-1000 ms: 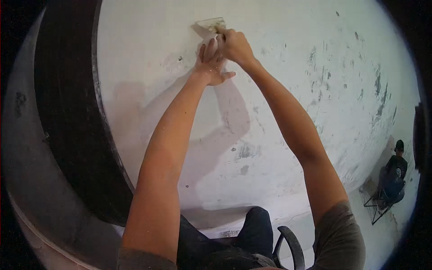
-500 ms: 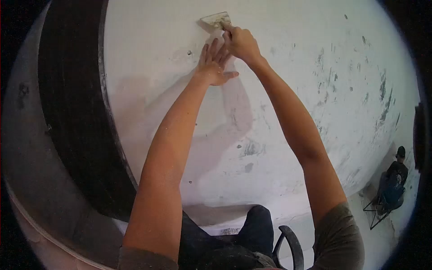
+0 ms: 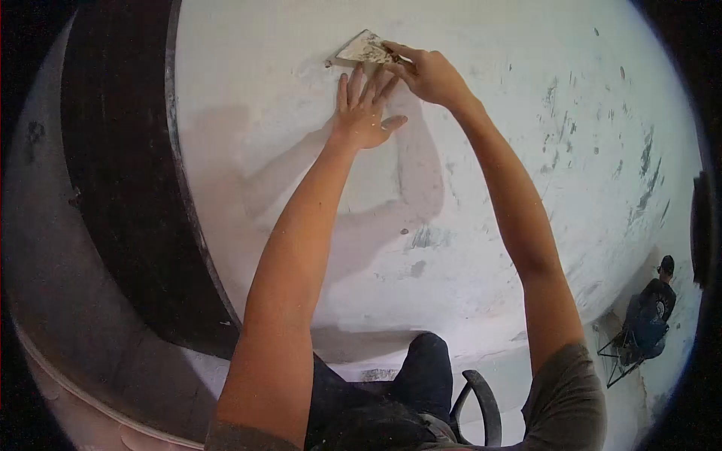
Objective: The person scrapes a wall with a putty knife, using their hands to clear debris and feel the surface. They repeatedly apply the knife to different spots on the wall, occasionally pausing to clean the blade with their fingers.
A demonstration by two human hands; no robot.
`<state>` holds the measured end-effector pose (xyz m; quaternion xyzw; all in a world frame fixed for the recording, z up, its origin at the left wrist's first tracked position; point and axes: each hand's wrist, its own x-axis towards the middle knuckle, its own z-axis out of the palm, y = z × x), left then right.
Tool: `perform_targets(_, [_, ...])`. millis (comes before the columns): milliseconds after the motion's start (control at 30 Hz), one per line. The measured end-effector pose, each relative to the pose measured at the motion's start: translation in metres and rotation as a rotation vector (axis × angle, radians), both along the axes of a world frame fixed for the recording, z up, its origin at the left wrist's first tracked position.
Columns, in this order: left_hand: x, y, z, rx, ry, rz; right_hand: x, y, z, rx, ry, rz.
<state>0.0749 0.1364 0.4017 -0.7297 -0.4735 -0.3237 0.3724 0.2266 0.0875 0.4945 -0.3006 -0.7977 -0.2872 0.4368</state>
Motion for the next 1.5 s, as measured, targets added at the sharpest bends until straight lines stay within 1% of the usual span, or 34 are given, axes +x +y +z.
perform_targets(33, [-0.001,0.003,-0.004,0.099,-0.028,-0.063,0.003,-0.003,0.004,-0.005,-0.041,-0.089])
perform_targets(67, [-0.002,0.006,-0.006,0.098,-0.031,-0.066,0.006,-0.006,0.008,-0.010,-0.082,-0.178])
perform_targets(133, [-0.003,0.008,-0.008,0.217,-0.036,-0.128,0.009,-0.009,0.013,0.020,-0.119,-0.213])
perform_targets(200, [-0.003,0.008,-0.007,0.198,-0.034,-0.116,0.010,0.000,0.021,0.209,-0.266,-0.283])
perform_targets(233, [-0.003,0.006,-0.007,0.177,-0.032,-0.102,0.011,0.004,0.022,0.209,-0.265,-0.283])
perform_targets(300, [-0.002,0.004,-0.007,0.164,-0.031,-0.105,0.011,0.007,0.023,0.307,-0.360,-0.306])
perform_targets(333, [-0.003,0.004,-0.006,0.153,-0.035,-0.108,0.010,0.007,0.022,0.308,-0.359,-0.305])
perform_targets(400, [-0.003,0.003,-0.005,0.135,-0.034,-0.105,0.010,0.008,0.022,0.200,-0.394,-0.395])
perform_targets(567, [-0.001,0.002,-0.006,0.090,-0.042,-0.074,0.013,0.009,0.015,0.220,-0.366,-0.390])
perform_targets(600, [-0.001,0.002,-0.006,0.101,-0.055,-0.105,0.008,0.007,0.014,0.236,-0.356,-0.400])
perform_targets(633, [-0.002,0.002,-0.006,0.112,-0.070,-0.133,0.006,0.001,0.012,0.166,-0.355,-0.421])
perform_targets(667, [-0.003,0.002,-0.006,0.113,-0.068,-0.128,0.004,-0.001,0.011,0.167,-0.353,-0.416])
perform_targets(767, [-0.005,0.005,-0.005,0.157,-0.041,-0.137,0.000,0.001,0.013,0.227,-0.346,-0.462])
perform_targets(867, [-0.002,0.004,-0.007,0.158,-0.040,-0.152,0.004,-0.001,0.012,0.147,-0.339,-0.473])
perform_targets(967, [-0.005,0.005,-0.007,0.171,-0.039,-0.158,0.000,0.001,0.007,0.192,-0.360,-0.484])
perform_targets(1033, [-0.003,-0.002,-0.005,0.098,-0.041,-0.090,-0.001,0.000,0.009,0.187,-0.316,-0.473])
perform_targets(1167, [0.000,0.000,-0.006,0.119,-0.037,-0.102,0.001,0.001,0.005,0.206,-0.313,-0.470])
perform_targets(1233, [-0.001,-0.004,-0.004,0.037,-0.056,-0.082,-0.007,-0.008,0.001,0.139,-0.307,-0.534])
perform_targets(1367, [-0.003,-0.008,-0.001,0.058,-0.034,-0.068,-0.007,-0.004,0.006,0.136,-0.285,-0.497])
perform_targets(1433, [-0.001,-0.011,-0.001,-0.019,-0.030,-0.021,-0.005,-0.001,0.004,0.153,-0.285,-0.503])
perform_targets(1500, [0.000,-0.008,-0.002,0.016,-0.039,-0.055,-0.006,-0.002,-0.003,0.160,-0.287,-0.511])
